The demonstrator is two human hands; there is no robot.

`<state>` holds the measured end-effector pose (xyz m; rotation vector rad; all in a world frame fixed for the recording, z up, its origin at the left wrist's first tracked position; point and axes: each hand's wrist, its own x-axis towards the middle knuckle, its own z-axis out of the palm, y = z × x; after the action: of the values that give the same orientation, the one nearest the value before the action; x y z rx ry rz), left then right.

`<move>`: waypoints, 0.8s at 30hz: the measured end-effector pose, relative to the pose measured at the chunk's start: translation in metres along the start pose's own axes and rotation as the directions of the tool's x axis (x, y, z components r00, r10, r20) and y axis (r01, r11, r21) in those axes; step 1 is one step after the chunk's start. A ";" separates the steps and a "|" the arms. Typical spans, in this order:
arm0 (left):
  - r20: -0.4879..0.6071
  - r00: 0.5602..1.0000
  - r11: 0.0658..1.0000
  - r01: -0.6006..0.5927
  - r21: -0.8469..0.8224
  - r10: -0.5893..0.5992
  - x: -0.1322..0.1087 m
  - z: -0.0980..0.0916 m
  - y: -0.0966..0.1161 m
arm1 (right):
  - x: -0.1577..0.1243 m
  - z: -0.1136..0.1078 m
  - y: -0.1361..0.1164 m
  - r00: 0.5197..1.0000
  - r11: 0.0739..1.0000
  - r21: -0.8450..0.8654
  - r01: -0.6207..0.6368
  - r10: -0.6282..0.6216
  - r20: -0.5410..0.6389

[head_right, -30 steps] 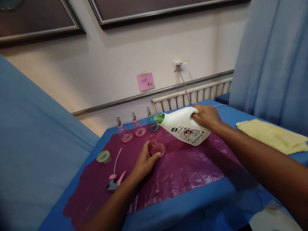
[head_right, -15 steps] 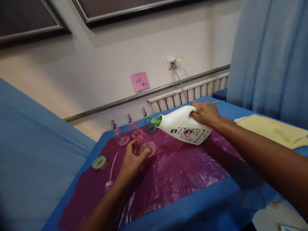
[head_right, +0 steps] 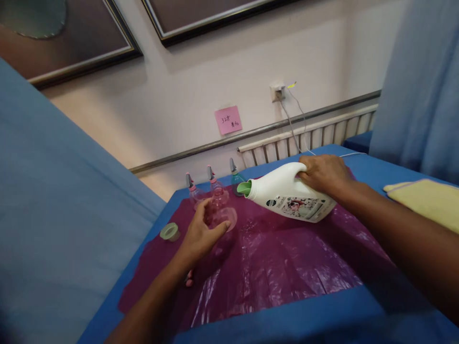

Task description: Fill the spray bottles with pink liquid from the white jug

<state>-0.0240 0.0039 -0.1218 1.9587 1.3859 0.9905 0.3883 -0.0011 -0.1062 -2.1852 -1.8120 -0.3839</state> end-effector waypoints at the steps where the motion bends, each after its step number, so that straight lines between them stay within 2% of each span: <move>1: 0.005 1.000 1.000 -0.007 0.030 0.006 -0.002 -0.003 0.001 | 0.000 0.000 -0.002 1.000 1.000 -0.013 0.007 -0.007 0.003; 7: 0.055 0.998 0.987 -0.030 0.159 0.022 -0.008 -0.021 0.012 | 0.003 0.003 -0.007 0.998 0.998 -0.031 0.050 -0.051 -0.028; 16: 0.121 0.985 0.951 -0.149 0.270 0.120 -0.002 -0.042 0.003 | 0.005 0.005 -0.013 0.997 0.998 0.000 0.063 -0.062 -0.044; 24: 0.238 0.941 0.859 -0.320 0.399 0.239 0.001 -0.052 0.007 | -0.002 -0.020 -0.028 0.994 0.997 -0.002 0.073 -0.073 0.086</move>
<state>-0.0624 0.0029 -0.0855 2.5721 1.3221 0.6310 0.3599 -0.0052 -0.0873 -2.1751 -1.9425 -0.3141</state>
